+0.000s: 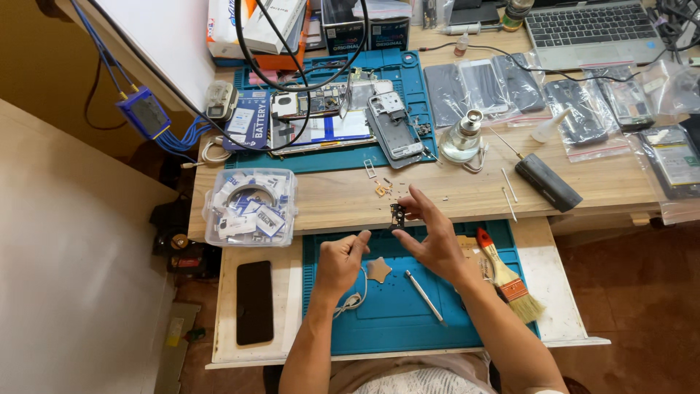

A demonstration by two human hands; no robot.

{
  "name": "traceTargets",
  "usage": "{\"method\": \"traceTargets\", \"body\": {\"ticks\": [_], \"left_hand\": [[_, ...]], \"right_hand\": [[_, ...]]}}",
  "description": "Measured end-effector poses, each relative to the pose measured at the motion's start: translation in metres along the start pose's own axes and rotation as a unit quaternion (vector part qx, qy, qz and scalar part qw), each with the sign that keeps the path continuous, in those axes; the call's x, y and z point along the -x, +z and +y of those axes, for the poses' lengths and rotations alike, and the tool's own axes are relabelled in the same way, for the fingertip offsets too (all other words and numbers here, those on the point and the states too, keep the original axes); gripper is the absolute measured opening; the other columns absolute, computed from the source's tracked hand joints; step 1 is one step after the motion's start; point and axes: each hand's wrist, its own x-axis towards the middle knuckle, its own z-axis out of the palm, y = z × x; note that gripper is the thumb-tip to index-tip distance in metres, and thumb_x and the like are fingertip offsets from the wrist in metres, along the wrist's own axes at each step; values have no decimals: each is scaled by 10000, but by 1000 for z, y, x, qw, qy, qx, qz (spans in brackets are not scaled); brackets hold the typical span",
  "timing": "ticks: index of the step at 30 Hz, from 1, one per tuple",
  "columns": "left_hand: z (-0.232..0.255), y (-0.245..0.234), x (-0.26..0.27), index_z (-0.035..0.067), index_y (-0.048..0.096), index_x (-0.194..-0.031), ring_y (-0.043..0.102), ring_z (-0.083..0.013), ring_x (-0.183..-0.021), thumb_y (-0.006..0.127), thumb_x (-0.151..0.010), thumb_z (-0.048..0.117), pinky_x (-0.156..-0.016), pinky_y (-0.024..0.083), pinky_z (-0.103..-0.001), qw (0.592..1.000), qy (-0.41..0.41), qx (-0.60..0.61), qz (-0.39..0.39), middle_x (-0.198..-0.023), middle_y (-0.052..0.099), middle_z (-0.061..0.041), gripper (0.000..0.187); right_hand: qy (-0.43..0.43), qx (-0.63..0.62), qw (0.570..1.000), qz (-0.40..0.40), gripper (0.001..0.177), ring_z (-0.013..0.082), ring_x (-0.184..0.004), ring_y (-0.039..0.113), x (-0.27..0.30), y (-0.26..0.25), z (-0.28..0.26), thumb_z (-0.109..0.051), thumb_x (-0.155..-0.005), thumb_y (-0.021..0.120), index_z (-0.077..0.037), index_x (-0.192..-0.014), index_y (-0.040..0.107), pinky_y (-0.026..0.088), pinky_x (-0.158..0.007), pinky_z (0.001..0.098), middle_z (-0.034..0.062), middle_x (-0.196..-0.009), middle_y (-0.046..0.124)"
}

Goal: The person cleans a disassembled smartphone back cover with a white cloth and a small brush. They wipe the surface and edges of the cover, then use the brush to clean the interior and crevices of the device.

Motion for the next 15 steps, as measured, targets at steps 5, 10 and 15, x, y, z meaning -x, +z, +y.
{"method": "traceTargets", "body": {"ticks": [5,10,15], "left_hand": [[14,-2,-2,113,650,-694,481,-141,-447,541,-899,323,-437,401,-275,999,26,-34,0,-508,529,-48,313],[12,7,-4,49,657,-747,623,-263,-715,621,-842,123,-636,497,-336,996,84,-17,31,-786,610,-93,126],[14,15,-3,81,668,-916,614,-156,-704,574,-888,125,-588,515,-264,995,52,74,47,-816,622,-59,108]], "right_hand": [[7,-5,1000,12,805,308,-1034,574,1,-3,2,20,-709,709,-48,-1388,282,498,-872,364,171,-1167,540],[16,-5,1000,10,801,320,-1021,584,3,-3,0,27,-708,708,-54,-1386,288,506,-860,371,177,-1172,546],[10,-40,999,5,803,269,-963,605,7,1,-2,-3,-725,697,-67,-1396,260,512,-832,352,148,-1186,559]]}}
